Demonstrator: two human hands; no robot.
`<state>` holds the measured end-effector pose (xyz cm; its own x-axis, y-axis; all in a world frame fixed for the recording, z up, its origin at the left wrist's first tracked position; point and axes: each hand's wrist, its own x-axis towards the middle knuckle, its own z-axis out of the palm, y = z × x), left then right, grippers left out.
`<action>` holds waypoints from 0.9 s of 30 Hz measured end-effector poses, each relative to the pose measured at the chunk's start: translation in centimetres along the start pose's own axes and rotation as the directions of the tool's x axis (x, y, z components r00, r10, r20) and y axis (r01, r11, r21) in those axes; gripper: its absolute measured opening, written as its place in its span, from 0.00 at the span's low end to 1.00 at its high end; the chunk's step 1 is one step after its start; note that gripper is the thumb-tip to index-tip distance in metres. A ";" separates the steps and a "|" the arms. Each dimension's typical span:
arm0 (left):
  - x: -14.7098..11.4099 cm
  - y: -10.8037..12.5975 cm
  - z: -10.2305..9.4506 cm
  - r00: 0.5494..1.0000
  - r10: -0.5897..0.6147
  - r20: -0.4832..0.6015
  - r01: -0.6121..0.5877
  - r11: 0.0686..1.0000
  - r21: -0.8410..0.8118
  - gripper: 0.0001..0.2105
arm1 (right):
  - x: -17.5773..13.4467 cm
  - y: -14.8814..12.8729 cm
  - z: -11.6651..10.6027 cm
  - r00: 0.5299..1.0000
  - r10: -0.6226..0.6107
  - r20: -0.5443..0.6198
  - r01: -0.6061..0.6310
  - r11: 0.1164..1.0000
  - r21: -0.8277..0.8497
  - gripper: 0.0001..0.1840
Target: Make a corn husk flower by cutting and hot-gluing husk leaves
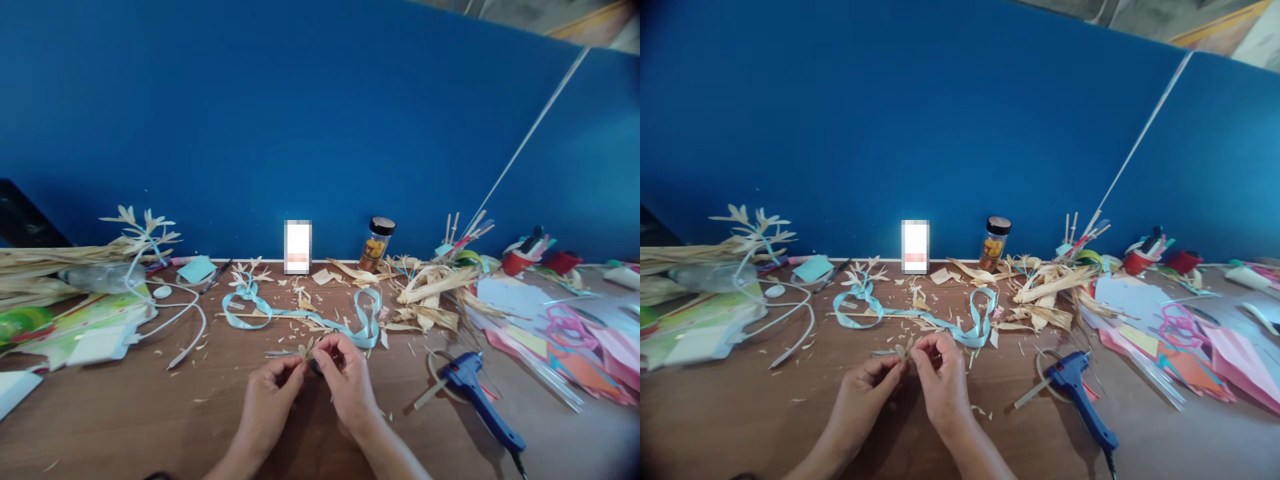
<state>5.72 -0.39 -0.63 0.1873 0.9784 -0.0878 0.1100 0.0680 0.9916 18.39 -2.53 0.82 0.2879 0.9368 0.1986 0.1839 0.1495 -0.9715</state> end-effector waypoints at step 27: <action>0.0 0.0 -0.1 0.990 0.020 -0.139 -0.022 1.000 -0.010 0.10 | -0.5 -0.9 0.1 0.996 -0.064 0.057 0.069 0.993 -0.091 0.05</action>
<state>5.61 -0.32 -0.58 0.0517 0.9972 -0.0539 0.0957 0.0488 0.9942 18.02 -3.11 1.54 0.2214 0.9419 0.2526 0.2882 0.1843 -0.9397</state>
